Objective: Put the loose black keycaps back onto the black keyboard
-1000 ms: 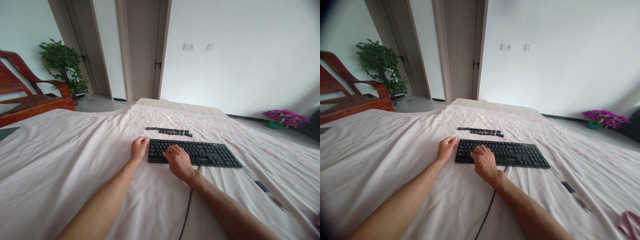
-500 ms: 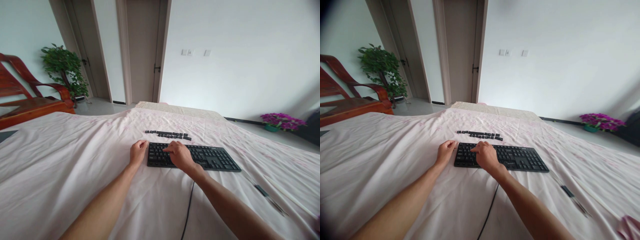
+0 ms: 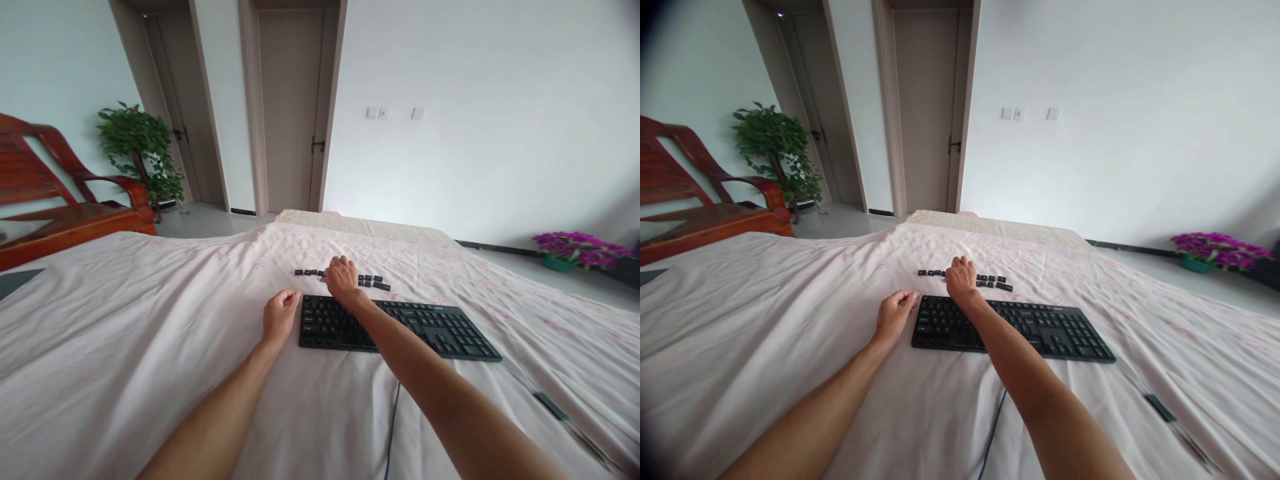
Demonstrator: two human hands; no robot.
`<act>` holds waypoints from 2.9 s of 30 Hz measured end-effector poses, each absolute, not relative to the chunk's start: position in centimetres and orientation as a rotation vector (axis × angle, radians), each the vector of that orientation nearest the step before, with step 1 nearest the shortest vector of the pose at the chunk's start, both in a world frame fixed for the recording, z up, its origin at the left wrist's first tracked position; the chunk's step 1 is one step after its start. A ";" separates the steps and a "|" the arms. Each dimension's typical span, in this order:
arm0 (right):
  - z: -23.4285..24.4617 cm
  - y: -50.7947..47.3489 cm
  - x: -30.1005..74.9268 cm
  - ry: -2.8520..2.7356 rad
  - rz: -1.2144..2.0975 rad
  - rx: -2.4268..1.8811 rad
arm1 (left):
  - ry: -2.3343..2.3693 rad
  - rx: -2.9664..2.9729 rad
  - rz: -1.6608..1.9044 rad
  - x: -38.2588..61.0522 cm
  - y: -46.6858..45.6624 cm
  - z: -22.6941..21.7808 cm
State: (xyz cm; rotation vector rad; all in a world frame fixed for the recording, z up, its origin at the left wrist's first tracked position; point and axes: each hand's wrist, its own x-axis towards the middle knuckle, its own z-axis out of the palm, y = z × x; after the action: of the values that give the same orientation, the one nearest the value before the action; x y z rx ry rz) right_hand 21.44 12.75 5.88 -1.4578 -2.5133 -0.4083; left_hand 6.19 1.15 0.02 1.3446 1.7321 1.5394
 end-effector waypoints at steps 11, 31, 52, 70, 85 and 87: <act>5.1 14.3 19.9 -2.604 -0.512 -1.496 | 1.718 1.348 1.554 6.2 1.2 0.1; 7.7 5.3 26.6 -2.380 0.120 -1.122 | 1.729 1.327 1.549 6.2 1.2 -0.1; 4.8 -0.2 30.4 -2.480 -0.082 -1.104 | 1.704 1.332 1.565 6.2 0.9 -0.3; 5.7 -1.9 29.6 -2.786 -0.497 -0.969 | 1.722 1.310 1.557 6.4 0.7 0.0; 7.0 6.3 28.7 -2.399 -0.118 -1.348 | 1.720 1.311 1.556 6.4 0.9 0.0; 6.9 8.3 27.5 -2.409 -0.139 -1.405 | 1.708 1.312 1.559 6.4 0.9 -0.1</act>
State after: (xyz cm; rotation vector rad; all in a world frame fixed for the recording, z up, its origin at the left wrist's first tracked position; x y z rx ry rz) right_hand 27.52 8.26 6.95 -1.4048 -2.4094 -0.1394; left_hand 6.37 0.91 -0.07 1.3116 1.7077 1.5590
